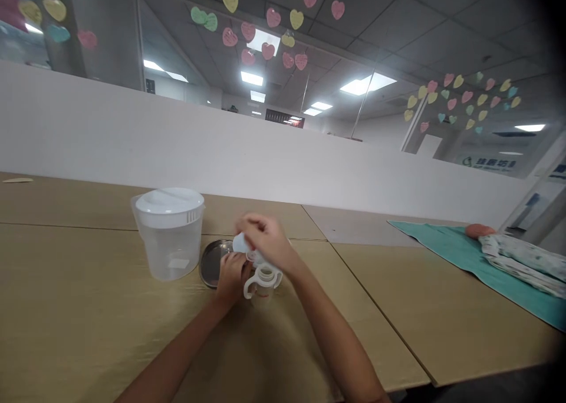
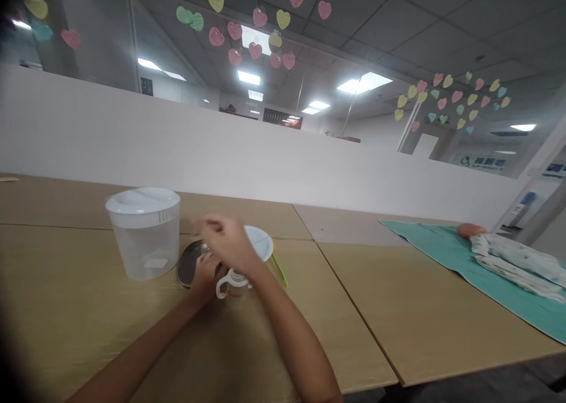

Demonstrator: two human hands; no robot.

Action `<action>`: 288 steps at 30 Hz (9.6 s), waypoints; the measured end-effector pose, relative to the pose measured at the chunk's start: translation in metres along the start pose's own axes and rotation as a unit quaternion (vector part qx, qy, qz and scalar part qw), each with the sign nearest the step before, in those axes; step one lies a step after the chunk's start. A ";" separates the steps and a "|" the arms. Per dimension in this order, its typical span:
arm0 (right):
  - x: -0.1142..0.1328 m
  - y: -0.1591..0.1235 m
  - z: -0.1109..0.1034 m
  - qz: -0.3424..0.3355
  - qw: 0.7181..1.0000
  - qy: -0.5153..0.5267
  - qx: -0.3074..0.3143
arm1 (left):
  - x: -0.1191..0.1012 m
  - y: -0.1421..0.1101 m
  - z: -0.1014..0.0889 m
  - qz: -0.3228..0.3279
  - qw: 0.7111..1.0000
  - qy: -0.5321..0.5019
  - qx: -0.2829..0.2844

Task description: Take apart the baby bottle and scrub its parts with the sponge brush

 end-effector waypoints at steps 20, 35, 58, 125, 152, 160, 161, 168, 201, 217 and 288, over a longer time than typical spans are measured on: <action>-0.201 0.035 -0.038 0.256 0.882 -0.396 -0.002 | -0.006 -0.007 0.001 0.070 0.997 0.019 0.001; -0.055 0.032 -0.058 0.001 0.976 -0.204 -0.069 | 0.006 0.000 0.008 0.055 0.998 -0.016 0.019; -0.045 0.016 -0.029 -0.020 0.876 -0.481 0.032 | 0.009 -0.001 0.011 0.065 0.996 -0.053 0.015; -0.044 0.013 -0.025 -0.015 0.875 -0.479 0.061 | 0.009 -0.001 0.011 0.076 0.991 -0.114 0.002; -0.046 0.012 -0.028 -0.013 0.861 -0.506 0.047 | 0.010 -0.002 0.011 0.060 0.991 -0.116 0.006; -0.047 0.014 -0.027 -0.023 0.861 -0.506 0.039 | 0.011 -0.002 0.012 0.066 0.991 -0.114 0.009; -0.046 0.014 -0.027 -0.024 0.862 -0.505 0.040 | 0.011 -0.002 0.012 0.065 0.991 -0.113 0.008; -0.044 0.013 -0.027 -0.019 0.866 -0.498 0.044 | 0.011 -0.002 0.012 0.066 0.992 -0.109 0.003; -0.070 0.013 0.014 -0.032 0.804 -0.577 0.138 | 0.013 0.003 0.005 0.050 0.987 -0.154 -0.016; -0.023 0.005 -0.016 -0.072 0.861 -0.503 0.021 | 0.012 0.003 0.009 0.028 0.988 -0.151 -0.018; -0.022 0.005 0.002 -0.095 0.820 -0.564 -0.019 | 0.011 0.007 -0.002 -0.019 0.965 -0.258 -0.054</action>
Point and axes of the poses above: each hand's wrist, its own y-axis towards the middle knuckle, its own z-axis out of the palm, x = y × z, the point moved 5 cm from there along y, towards the middle knuckle, and after that the axes turned 5 degrees about -x, right-handed, at the moved point
